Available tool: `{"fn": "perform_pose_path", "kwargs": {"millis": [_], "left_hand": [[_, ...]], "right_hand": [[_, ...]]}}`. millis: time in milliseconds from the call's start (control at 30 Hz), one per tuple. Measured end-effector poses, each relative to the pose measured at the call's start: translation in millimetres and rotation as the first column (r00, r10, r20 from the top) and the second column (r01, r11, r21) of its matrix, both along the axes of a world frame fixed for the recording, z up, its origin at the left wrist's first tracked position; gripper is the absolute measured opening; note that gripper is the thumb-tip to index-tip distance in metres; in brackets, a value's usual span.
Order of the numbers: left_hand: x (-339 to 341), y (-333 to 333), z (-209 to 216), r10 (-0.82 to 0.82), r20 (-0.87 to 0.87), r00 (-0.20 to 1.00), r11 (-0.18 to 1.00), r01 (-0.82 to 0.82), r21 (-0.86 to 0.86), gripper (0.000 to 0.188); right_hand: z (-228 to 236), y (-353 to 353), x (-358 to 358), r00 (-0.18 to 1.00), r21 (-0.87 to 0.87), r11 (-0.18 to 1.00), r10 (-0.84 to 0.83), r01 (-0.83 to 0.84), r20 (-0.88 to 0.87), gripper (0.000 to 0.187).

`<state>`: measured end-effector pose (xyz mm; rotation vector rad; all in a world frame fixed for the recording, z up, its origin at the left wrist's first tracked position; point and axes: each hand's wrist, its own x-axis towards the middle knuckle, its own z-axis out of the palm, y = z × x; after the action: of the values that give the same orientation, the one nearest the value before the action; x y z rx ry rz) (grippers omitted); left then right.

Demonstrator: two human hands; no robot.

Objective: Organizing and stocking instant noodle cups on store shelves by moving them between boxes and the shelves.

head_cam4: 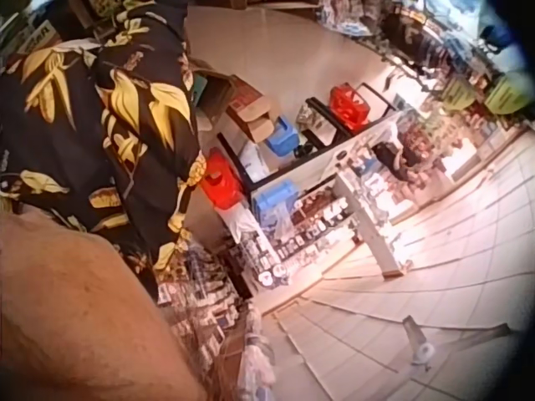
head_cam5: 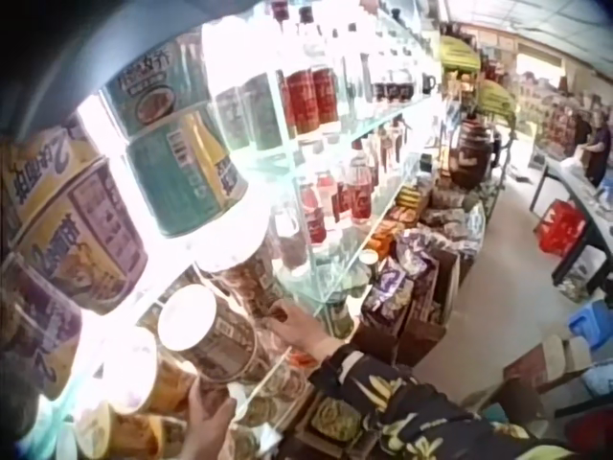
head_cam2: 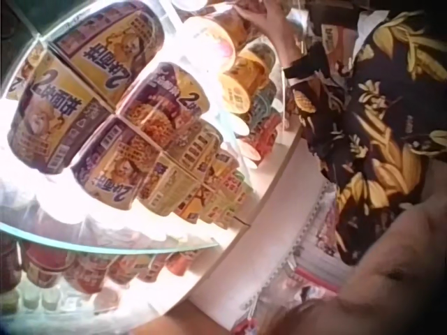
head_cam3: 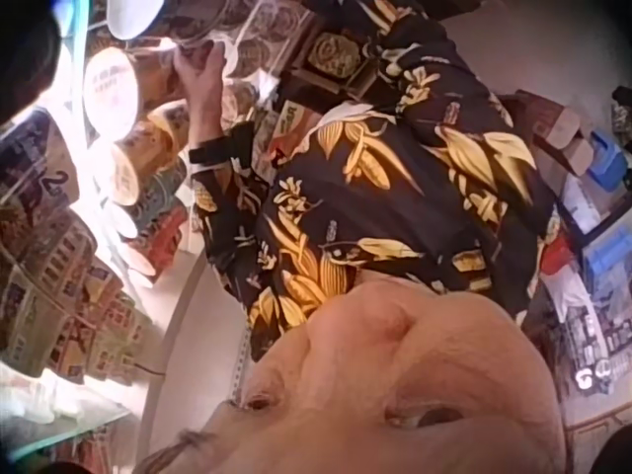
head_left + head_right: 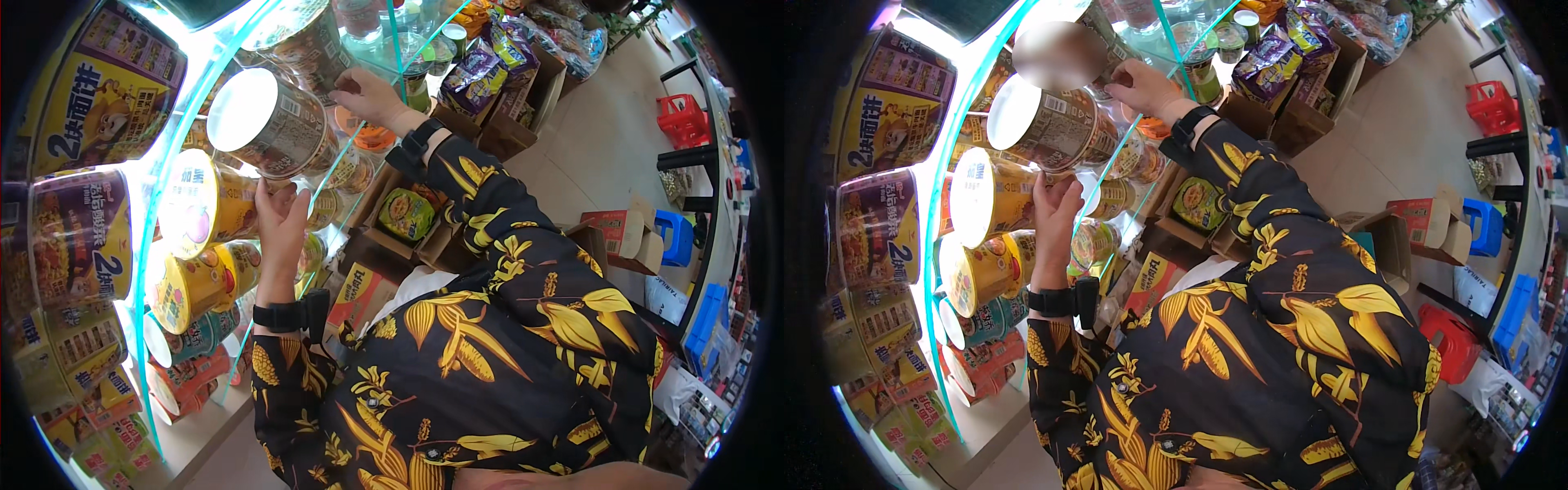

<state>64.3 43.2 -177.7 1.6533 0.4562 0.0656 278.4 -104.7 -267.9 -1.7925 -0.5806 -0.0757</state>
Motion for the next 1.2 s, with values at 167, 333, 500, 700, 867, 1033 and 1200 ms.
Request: {"fn": "perform_pose_path", "kwargs": {"millis": [167,333,500,700,867,1033,1200], "left_hand": [[1.9,-1.0,-5.6,0.016,0.032,0.999,1.000,-0.016,-0.001,0.078],[8.5,-7.6,-6.7,0.009,0.131,0.991,0.999,-0.004,-0.039,0.078],[14.2,-3.2,-17.1,-0.005,0.176,0.984,1.000,0.006,-0.006,0.079],[20.8,-17.4,-24.8,0.040,0.161,0.986,0.999,-0.041,0.004,0.081],[29.3,-37.2,-24.2,-0.016,0.175,0.984,0.999,0.009,0.044,0.081],[27.3,-42.0,-23.2,0.021,0.223,0.975,1.000,-0.021,-0.002,0.081],[16.2,-35.2,-25.9,0.054,0.192,0.980,0.998,-0.058,0.014,0.082]], "right_hand": [[4.7,-11.6,5.2,0.985,0.196,0.968,-0.134,0.154,-0.111,0.052],[17.5,-11.5,21.9,0.993,-0.018,0.993,-0.118,0.118,-0.018,0.060],[19.6,-27.1,13.6,0.990,0.118,0.993,-0.006,0.022,-0.140,0.057],[22.2,-25.6,-30.9,0.885,0.386,0.920,0.232,-0.065,-0.404,0.043],[21.1,-33.3,-37.2,0.845,0.431,0.900,0.282,-0.068,-0.455,0.039],[24.4,-31.9,-41.0,0.852,0.401,0.913,0.266,-0.073,-0.451,0.041],[16.9,-31.6,-53.4,0.873,0.427,0.904,0.188,0.026,-0.450,0.038]]}}
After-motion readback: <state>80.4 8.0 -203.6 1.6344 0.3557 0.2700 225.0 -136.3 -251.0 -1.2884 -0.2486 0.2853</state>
